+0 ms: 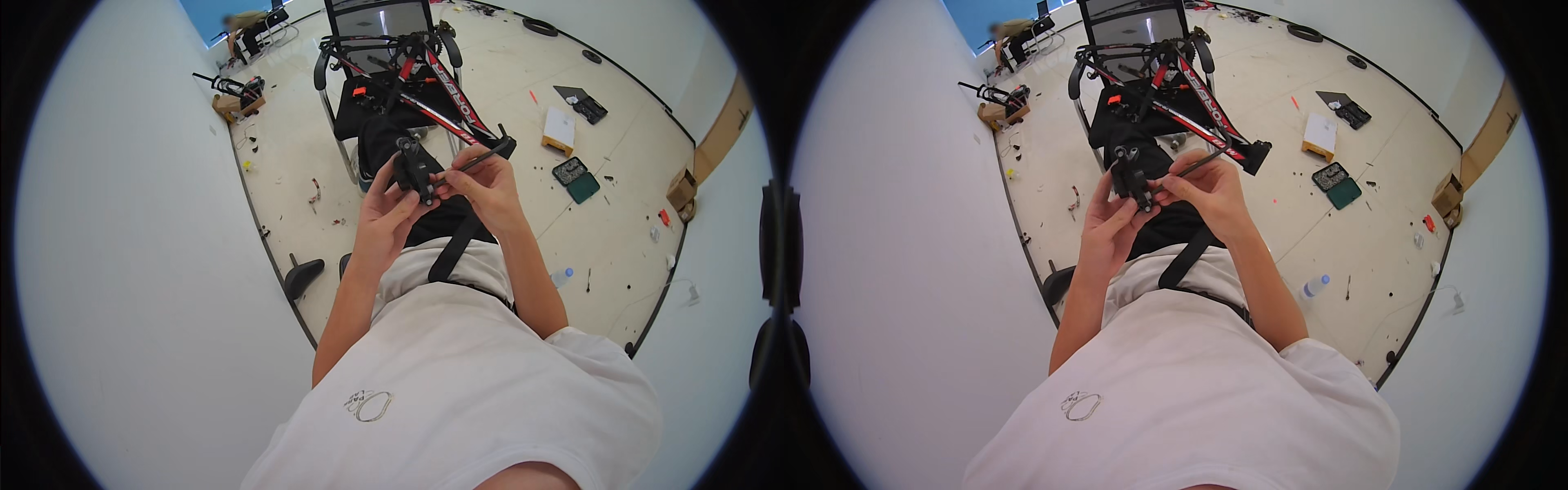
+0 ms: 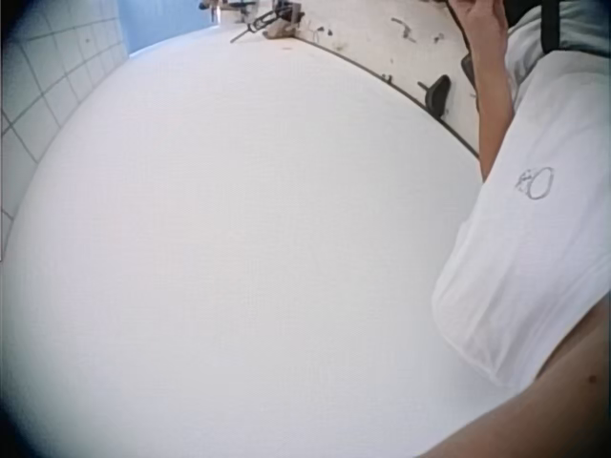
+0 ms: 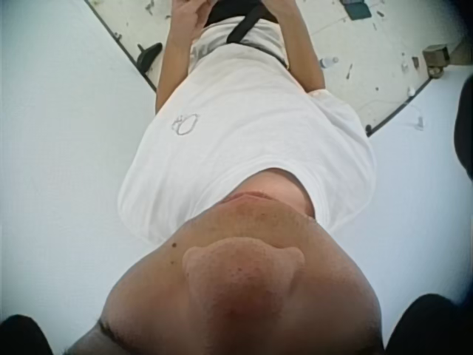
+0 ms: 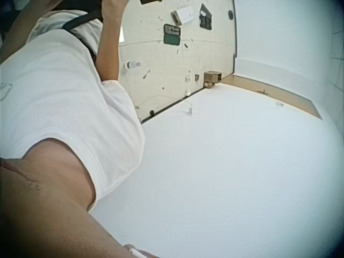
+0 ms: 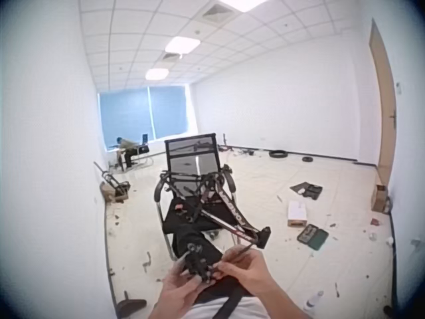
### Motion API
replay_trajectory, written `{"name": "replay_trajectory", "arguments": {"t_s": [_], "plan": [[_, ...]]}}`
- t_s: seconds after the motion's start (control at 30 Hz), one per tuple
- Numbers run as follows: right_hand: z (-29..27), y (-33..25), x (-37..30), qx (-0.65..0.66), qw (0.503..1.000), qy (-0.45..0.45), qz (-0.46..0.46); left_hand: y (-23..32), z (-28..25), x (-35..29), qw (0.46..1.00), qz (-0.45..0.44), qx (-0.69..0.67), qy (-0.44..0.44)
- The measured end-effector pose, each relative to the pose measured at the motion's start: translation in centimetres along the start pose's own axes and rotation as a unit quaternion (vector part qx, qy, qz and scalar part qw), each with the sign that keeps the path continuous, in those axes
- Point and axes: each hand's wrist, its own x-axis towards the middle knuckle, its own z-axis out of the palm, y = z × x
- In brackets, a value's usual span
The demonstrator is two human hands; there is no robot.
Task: The person assembles a bicycle derailleur while seated, using an Allen key to tighten screws and a small brush to clean the mechanism. The person repeatedly adjusts and inspects the derailleur, occasionally picking up and setting down tools.
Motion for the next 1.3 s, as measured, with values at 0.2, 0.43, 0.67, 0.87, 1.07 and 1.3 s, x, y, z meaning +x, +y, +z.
{"name": "replay_trajectory", "arguments": {"t_s": [0.2,0.43,0.67,0.87,1.07,1.3], "plan": [[0.6,-0.4,-0.2,-0.078,0.996,0.003,0.04,-0.5,-0.3,-0.1,1.0,0.027,-0.006,-0.005],[0.8,0.2,-0.2,0.027,0.992,-0.013,0.12,-0.4,-0.6,-0.1,0.999,0.045,0.002,-0.025],[0.3,0.4,-0.3,0.042,0.993,-0.015,0.109,-0.2,-0.4,0.1,0.999,0.012,0.03,-0.004],[0.0,0.3,-0.4,0.03,0.995,-0.049,0.084,-0.7,-1.1,0.0,1.0,-0.022,-0.007,-0.016],[0.2,0.6,-0.3,0.019,0.996,-0.063,0.066,-0.6,-0.7,0.0,0.998,-0.01,-0.057,-0.007],[0.5,0.0,-0.4,0.072,0.986,-0.056,0.139,-0.3,-0.6,-0.1,1.0,-0.003,-0.024,-0.021]]}}
